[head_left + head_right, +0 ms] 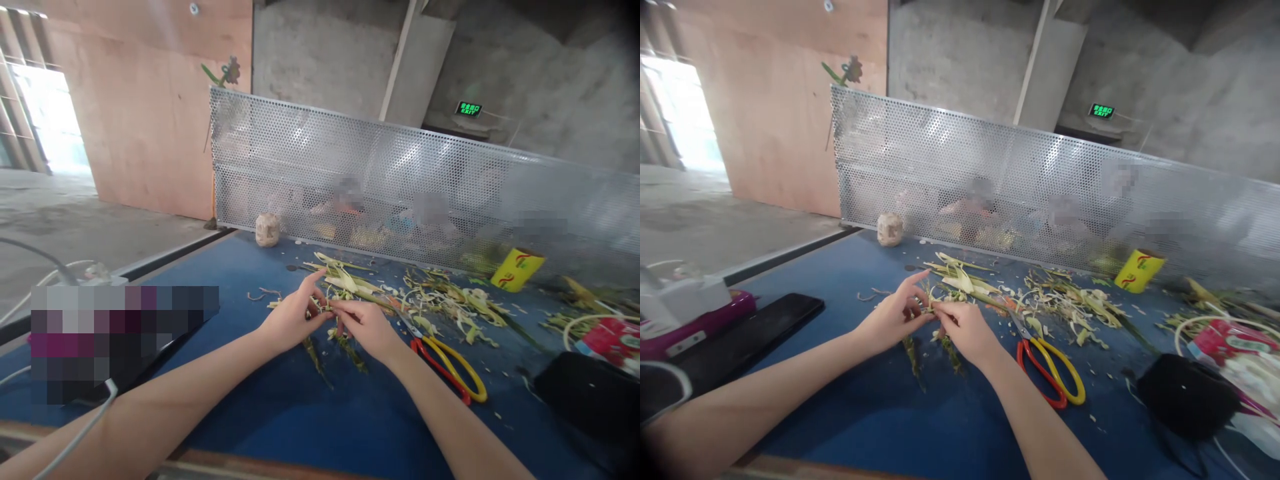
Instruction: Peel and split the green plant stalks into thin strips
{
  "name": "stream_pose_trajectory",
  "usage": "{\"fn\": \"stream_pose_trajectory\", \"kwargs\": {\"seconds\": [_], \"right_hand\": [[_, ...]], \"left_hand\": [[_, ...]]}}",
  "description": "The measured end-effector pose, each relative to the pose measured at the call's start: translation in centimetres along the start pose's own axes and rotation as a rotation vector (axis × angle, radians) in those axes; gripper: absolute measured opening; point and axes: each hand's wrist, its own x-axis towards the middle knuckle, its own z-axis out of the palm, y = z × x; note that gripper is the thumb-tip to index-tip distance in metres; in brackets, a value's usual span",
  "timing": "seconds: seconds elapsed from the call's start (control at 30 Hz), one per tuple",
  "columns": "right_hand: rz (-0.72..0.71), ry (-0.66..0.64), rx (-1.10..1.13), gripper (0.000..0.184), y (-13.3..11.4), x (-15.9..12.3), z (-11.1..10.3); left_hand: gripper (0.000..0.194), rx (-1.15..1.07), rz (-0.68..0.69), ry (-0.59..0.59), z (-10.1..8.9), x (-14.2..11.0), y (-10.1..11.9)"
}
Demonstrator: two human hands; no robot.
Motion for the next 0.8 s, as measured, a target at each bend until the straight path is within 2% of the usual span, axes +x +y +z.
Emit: {"fn": "stream_pose_trajectory", "kwargs": {"seconds": [0.17, 0.3, 0.5, 0.63, 0.8], "right_hand": [[-0.029, 0.017, -0.087, 0.028, 0.16, 0.04, -0.05], [-0.091, 0.059, -0.206, 0.025, 0.18, -0.07, -0.26], [-0.123, -0.004, -0.322, 0.021, 0.1, -0.25, -0.37], [-0.119, -0.006, -0.356, 0.024, 0.13, -0.21, -0.48], [-0.122, -0.011, -0.451, 0.025, -0.16, -0.42, -0.83]], "left_hand": [[0.066, -0.063, 0.005, 0.032, -0.05, 0.08, -0.05], [0.065, -0.013, 0.01, 0.035, -0.14, 0.0, -0.05], [0.07, -0.011, 0.01, 0.04, -0.05, -0.08, -0.24], [0.065, -0.079, 0.013, 0.007, -0.02, -0.02, -0.17], [0.068, -0.217, -0.017, 0.013, 0.63, 0.24, -0.72]]}}
